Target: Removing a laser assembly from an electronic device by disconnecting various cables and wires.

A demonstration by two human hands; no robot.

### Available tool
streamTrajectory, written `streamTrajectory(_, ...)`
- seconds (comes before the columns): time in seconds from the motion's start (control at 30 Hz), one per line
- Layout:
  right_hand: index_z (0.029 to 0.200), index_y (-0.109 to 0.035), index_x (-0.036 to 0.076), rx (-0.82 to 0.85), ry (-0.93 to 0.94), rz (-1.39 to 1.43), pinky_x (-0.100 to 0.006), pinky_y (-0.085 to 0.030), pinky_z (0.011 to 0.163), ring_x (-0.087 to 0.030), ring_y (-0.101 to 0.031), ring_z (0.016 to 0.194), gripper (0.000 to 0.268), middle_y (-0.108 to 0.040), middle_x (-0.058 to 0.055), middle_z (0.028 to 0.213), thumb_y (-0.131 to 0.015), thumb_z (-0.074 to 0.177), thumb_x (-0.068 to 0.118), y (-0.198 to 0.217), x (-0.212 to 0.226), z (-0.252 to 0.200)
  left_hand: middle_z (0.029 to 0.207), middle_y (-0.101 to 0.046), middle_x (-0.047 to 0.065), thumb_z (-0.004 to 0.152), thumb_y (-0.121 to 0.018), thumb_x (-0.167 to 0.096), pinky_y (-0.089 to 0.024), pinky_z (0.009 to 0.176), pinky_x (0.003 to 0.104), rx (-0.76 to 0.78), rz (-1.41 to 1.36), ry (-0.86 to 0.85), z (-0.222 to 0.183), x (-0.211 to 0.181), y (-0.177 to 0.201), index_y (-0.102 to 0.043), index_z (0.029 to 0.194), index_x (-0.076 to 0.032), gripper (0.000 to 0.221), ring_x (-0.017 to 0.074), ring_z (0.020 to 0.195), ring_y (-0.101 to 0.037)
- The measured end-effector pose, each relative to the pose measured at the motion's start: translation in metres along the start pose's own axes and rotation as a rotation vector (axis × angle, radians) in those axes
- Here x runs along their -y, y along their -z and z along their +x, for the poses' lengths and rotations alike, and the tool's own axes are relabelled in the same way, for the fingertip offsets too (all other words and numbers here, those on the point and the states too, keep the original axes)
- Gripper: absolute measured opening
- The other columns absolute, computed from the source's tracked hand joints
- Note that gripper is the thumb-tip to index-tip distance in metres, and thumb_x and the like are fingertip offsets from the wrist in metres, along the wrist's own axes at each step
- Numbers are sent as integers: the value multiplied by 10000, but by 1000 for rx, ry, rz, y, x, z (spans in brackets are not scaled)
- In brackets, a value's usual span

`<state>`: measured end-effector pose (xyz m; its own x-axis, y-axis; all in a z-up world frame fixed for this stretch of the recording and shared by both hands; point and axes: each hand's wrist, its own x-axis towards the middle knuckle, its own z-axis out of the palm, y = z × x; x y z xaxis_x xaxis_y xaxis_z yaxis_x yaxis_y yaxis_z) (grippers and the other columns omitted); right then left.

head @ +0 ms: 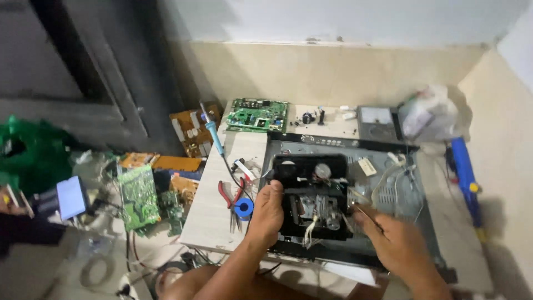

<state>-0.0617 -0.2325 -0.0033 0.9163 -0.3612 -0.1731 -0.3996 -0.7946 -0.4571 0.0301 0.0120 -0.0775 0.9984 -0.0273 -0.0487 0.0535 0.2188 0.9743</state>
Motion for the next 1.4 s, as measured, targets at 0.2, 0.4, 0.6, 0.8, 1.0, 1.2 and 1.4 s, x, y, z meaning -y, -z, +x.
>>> streamTrajectory(0.2,1401,-643,463,95,-255,-94,-402,-553,952,-319,-743,1099,655,-808,-88,1181,-190,975,670,32,-17,14,957,-662,21,1045,-510,-352,-470,833,273,108,-6,-81,-9,-26,-3,-705,1130,-9,404,117,862,-553)
streamTrajectory(0.4,1265,-731,-38,-116,-184,715,-392,-472,776,-268,-597,823,292,-790,-170,1144,-531,1056,4,51,15,-10,745,-689,126,1024,-486,-467,-487,494,273,232,-227,62,-11,-37,-2,-636,1018,21,511,177,559,-642)
streamTrajectory(0.6,1322,-631,-166,173,31,1331,-460,-468,947,-368,-617,999,523,-697,-303,1155,-656,823,-10,-77,-60,28,752,-405,-15,1034,-528,-490,-343,586,275,104,-19,11,-9,17,-10,-528,792,-68,486,95,669,-355)
streamTrajectory(0.8,1222,-658,-116,-44,21,1410,-333,-447,699,-223,-567,771,278,-675,-191,948,-566,994,15,-90,-20,7,733,-541,-6,1035,-532,-422,-427,638,281,-19,219,-30,-17,-15,-19,-681,928,-29,434,105,681,-469)
streamTrajectory(1.0,1091,-737,0,-428,61,868,-303,-490,687,-175,-624,709,362,-743,-92,831,-834,789,175,-87,6,-17,1525,-380,283,630,-669,-861,-385,1127,614,239,179,-181,-45,-58,-35,-170,1594,-57,1350,439,1399,-440)
streamTrajectory(1.2,1051,-731,-109,-502,286,910,-260,-412,536,-139,-494,554,269,-644,-122,665,-746,843,60,-77,44,-37,1468,-424,268,674,-854,-419,-544,1014,520,263,157,-207,-49,-58,-35,-72,1586,-63,1253,399,1255,-619)
streamTrajectory(1.4,1031,-733,-43,-461,189,630,-316,-488,656,-190,-579,649,254,-689,-100,762,-758,842,124,-68,25,-22,1416,-473,272,605,-790,-563,-543,986,560,196,296,-108,-41,-62,-33,-103,1604,-90,1301,429,1222,-624)
